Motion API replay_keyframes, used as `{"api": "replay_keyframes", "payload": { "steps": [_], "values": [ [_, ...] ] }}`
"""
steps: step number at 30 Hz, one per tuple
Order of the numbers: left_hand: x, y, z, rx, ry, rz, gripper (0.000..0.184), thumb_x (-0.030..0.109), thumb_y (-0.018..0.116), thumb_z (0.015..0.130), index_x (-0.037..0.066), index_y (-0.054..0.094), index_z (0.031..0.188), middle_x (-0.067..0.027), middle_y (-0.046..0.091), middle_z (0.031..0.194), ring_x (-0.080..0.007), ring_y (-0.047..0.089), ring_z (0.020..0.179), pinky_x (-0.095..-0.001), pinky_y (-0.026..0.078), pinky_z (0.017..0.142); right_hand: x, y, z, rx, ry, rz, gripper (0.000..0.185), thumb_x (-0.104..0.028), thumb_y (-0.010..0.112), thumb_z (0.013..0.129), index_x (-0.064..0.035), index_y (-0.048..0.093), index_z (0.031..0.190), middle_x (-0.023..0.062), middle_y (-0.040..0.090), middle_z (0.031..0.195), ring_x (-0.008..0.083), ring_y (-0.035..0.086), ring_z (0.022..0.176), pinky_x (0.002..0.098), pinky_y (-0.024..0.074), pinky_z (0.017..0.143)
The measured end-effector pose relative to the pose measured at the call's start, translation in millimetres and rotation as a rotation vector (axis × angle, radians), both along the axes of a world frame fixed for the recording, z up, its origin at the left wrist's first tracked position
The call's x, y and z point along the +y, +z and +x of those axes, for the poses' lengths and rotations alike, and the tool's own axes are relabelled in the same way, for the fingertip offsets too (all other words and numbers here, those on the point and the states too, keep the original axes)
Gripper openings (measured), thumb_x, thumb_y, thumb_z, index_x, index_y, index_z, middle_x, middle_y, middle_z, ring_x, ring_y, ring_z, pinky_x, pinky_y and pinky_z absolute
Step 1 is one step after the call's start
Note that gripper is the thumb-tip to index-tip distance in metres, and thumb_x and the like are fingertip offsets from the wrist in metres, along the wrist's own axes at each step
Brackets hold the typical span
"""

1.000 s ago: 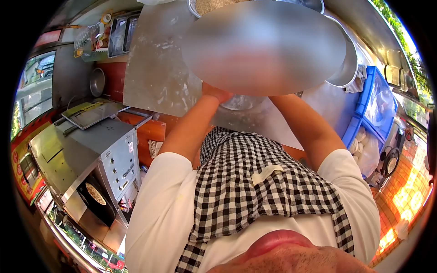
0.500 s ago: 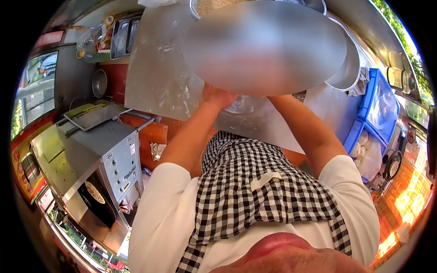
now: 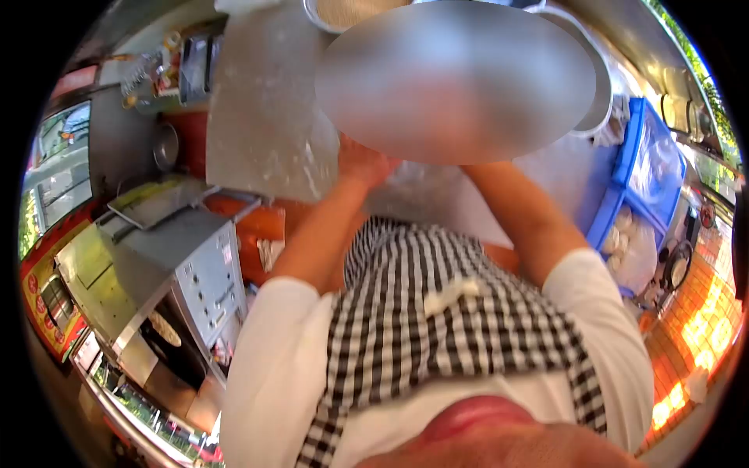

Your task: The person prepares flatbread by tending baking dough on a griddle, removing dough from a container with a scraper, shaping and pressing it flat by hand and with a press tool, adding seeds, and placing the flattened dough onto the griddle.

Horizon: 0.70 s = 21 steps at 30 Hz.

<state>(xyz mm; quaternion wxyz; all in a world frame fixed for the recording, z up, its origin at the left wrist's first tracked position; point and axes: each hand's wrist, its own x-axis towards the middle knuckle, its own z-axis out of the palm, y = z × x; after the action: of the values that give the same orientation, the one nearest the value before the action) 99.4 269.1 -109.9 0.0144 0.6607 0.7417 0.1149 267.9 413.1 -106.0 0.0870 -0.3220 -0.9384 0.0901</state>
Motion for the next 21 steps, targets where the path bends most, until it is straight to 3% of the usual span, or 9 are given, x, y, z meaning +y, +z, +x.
{"api": "replay_keyframes", "payload": {
  "steps": [2,6,9,12,15,18,21],
  "values": [
    [-10.4,-5.1,0.6,-0.020,-0.027,0.092,0.107,0.071,0.061,0.092,-0.004,0.031,0.161,-0.0234,0.027,0.171,-0.0392,0.022,0.160,-0.0598,0.010,0.129,-0.9,-0.9,-0.2,0.011,-0.005,0.008,0.077,-0.046,0.053,0.100,-0.0064,0.034,0.163,0.0143,0.030,0.173,0.0307,0.023,0.161,0.0466,0.0135,0.133],
    [-7.2,-1.1,-1.5,0.039,-0.015,0.042,0.109,0.073,0.060,0.091,-0.004,0.030,0.162,-0.0234,0.030,0.169,-0.0384,0.023,0.160,-0.0562,0.009,0.130,-2.6,-1.5,-1.7,0.028,-0.020,0.003,0.075,-0.045,0.050,0.102,-0.0066,0.032,0.164,0.0134,0.027,0.174,0.0301,0.020,0.162,0.0460,0.0118,0.133],
    [-6.3,10.2,-10.4,-0.131,0.005,-0.038,0.105,0.064,0.069,0.091,-0.004,0.032,0.161,-0.0239,0.033,0.168,-0.0402,0.026,0.158,-0.0521,0.016,0.130,-2.7,-2.1,-2.1,-0.053,-0.019,-0.023,0.075,-0.046,0.049,0.103,-0.0066,0.031,0.165,0.0125,0.025,0.175,0.0297,0.018,0.163,0.0457,0.0111,0.133],
    [-28.7,8.0,-32.0,-0.420,0.120,0.202,0.100,0.049,0.079,0.089,-0.003,0.033,0.160,-0.0247,0.037,0.166,-0.0415,0.032,0.155,-0.0491,0.028,0.127,-2.0,-5.0,1.8,-0.022,-0.014,-0.009,0.074,-0.046,0.049,0.104,-0.0060,0.032,0.164,0.0133,0.024,0.175,0.0295,0.018,0.163,0.0469,0.0104,0.133],
    [-32.5,46.8,-36.5,-0.612,0.233,0.361,0.093,0.048,0.080,0.087,-0.006,0.044,0.154,-0.0273,0.052,0.153,-0.0415,0.051,0.142,-0.0490,0.040,0.120,-5.2,-5.0,6.6,0.046,-0.020,-0.069,0.073,-0.042,0.053,0.103,-0.0049,0.033,0.163,0.0159,0.028,0.172,0.0317,0.022,0.161,0.0489,0.0134,0.132],
    [-12.1,87.2,-22.0,-0.421,0.010,0.374,0.076,0.039,0.083,0.087,-0.001,0.056,0.145,-0.0233,0.065,0.137,-0.0389,0.064,0.125,-0.0440,0.051,0.106,-10.4,-4.4,13.6,0.178,-0.081,-0.086,0.071,-0.033,0.060,0.100,-0.0038,0.036,0.161,0.0187,0.033,0.169,0.0350,0.028,0.159,0.0501,0.0191,0.131],
    [12.4,97.7,5.2,-0.297,-0.118,0.185,0.050,0.032,0.079,0.088,0.005,0.068,0.129,-0.0155,0.072,0.116,-0.0367,0.069,0.106,-0.0464,0.055,0.093,-22.9,-6.1,33.4,0.369,-0.166,-0.087,0.069,-0.018,0.067,0.095,-0.0020,0.041,0.157,0.0212,0.042,0.163,0.0393,0.039,0.152,0.0497,0.0289,0.127]
  ]
}}
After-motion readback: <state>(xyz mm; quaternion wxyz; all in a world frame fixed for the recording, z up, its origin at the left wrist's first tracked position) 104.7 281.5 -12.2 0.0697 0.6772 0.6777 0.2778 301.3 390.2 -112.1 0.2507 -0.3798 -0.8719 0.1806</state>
